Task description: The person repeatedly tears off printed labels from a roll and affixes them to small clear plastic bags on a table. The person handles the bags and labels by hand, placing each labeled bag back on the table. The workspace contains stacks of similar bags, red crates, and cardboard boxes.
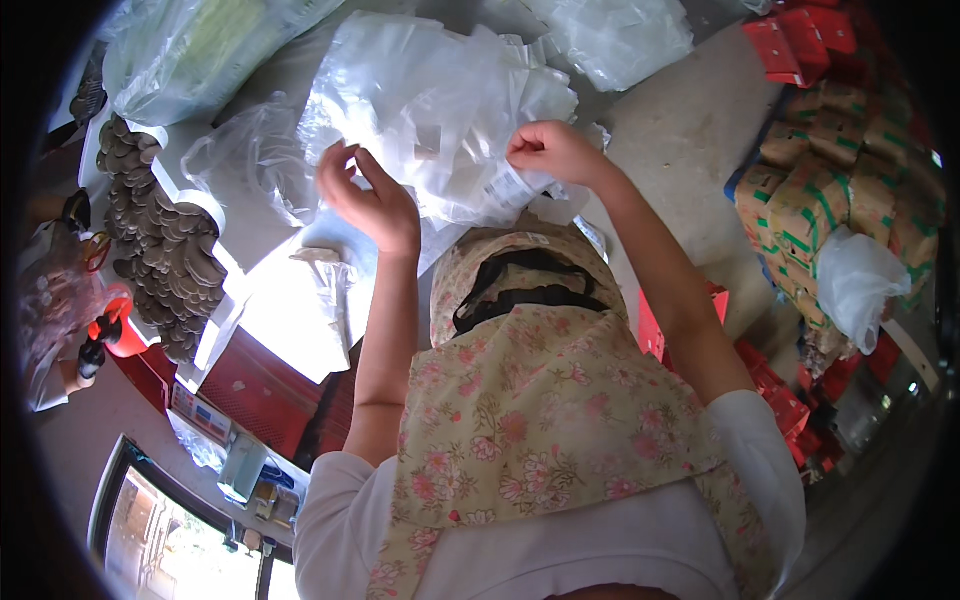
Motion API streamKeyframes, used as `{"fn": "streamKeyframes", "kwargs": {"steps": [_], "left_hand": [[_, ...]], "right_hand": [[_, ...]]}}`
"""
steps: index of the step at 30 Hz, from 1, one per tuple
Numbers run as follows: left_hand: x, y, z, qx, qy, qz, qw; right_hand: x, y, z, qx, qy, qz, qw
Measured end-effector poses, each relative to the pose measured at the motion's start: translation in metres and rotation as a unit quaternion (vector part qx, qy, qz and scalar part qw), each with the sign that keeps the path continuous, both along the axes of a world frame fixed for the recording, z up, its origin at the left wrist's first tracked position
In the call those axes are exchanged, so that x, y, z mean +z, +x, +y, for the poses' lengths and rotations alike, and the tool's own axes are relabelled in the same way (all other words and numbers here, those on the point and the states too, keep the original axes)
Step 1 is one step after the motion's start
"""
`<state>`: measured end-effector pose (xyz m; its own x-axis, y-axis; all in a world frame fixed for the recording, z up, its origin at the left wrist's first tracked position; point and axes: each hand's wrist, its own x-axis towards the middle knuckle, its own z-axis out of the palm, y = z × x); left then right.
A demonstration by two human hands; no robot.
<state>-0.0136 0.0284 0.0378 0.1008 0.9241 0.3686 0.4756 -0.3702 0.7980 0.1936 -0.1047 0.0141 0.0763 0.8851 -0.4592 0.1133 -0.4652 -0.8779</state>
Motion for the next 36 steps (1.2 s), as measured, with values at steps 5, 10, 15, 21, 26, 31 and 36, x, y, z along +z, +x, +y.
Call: {"fn": "streamKeyframes", "kwargs": {"steps": [5, 10, 15, 21, 26, 31, 36], "left_hand": [[0.007, 0.002, -0.04, -0.241, 0.123, 0.057, 0.961], [-0.024, 0.001, -0.048, -0.241, -0.037, 0.13, 0.961], [-0.011, -0.003, -0.041, -0.221, 0.058, 0.274, 0.934], [-0.009, 0.007, -0.048, -0.272, 0.022, 0.054, 0.961], [-0.049, 0.008, -0.059, -0.357, -0.022, 0.177, 0.917], [-0.044, 0.008, -0.057, -0.382, -0.003, 0.173, 0.908], [-0.026, 0.004, -0.035, -0.213, -0.254, 0.003, 0.943]], "right_hand": [[-0.016, -0.013, 0.0, -0.023, -0.061, -0.153, 0.986], [0.023, 0.028, -0.038, 0.181, -0.146, -0.103, 0.967], [0.059, 0.034, -0.027, 0.177, -0.128, 0.032, 0.975], [-0.011, -0.015, 0.011, -0.056, -0.022, -0.194, 0.979], [-0.021, -0.002, -0.011, -0.004, -0.14, -0.34, 0.93], [0.034, 0.039, -0.047, 0.003, -0.154, -0.083, 0.985], [0.04, 0.02, -0.029, 0.073, -0.012, 0.021, 0.997]]}}
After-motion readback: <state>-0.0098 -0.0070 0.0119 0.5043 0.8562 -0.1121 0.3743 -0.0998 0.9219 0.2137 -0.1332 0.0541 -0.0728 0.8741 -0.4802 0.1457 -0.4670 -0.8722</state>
